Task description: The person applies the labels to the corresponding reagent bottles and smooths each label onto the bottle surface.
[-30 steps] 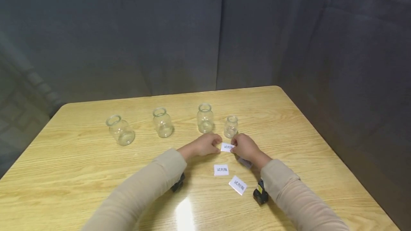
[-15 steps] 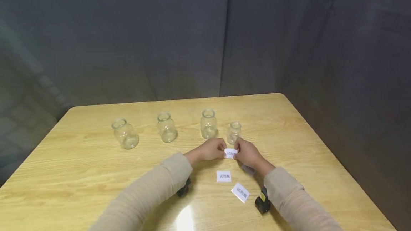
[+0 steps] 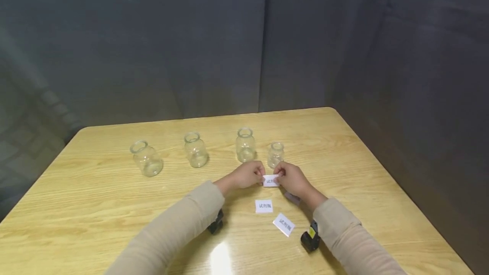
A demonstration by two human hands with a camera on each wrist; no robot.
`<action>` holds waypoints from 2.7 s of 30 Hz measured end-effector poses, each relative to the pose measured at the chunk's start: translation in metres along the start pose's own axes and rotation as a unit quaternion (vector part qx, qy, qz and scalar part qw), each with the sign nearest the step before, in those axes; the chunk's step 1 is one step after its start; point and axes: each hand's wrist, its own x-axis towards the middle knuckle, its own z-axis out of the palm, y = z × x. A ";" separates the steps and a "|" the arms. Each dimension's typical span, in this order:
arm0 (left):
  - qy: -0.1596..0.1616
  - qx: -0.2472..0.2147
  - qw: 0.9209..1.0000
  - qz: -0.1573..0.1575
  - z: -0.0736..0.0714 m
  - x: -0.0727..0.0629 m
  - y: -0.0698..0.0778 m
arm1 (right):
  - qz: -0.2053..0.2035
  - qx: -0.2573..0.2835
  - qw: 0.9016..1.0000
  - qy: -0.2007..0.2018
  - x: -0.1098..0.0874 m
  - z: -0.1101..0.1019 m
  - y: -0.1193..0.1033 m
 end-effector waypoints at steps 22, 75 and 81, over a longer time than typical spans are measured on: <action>-0.008 -0.246 0.969 0.021 -0.014 -0.021 0.003 | -0.007 0.096 0.995 0.016 -0.014 -0.012 -0.022; -0.018 -0.331 0.944 0.009 -0.016 -0.033 -0.002 | -0.018 0.106 0.994 0.020 -0.028 0.005 -0.035; -0.025 -0.322 0.946 0.019 -0.016 -0.032 -0.001 | -0.033 0.119 0.992 -0.008 -0.029 0.006 -0.038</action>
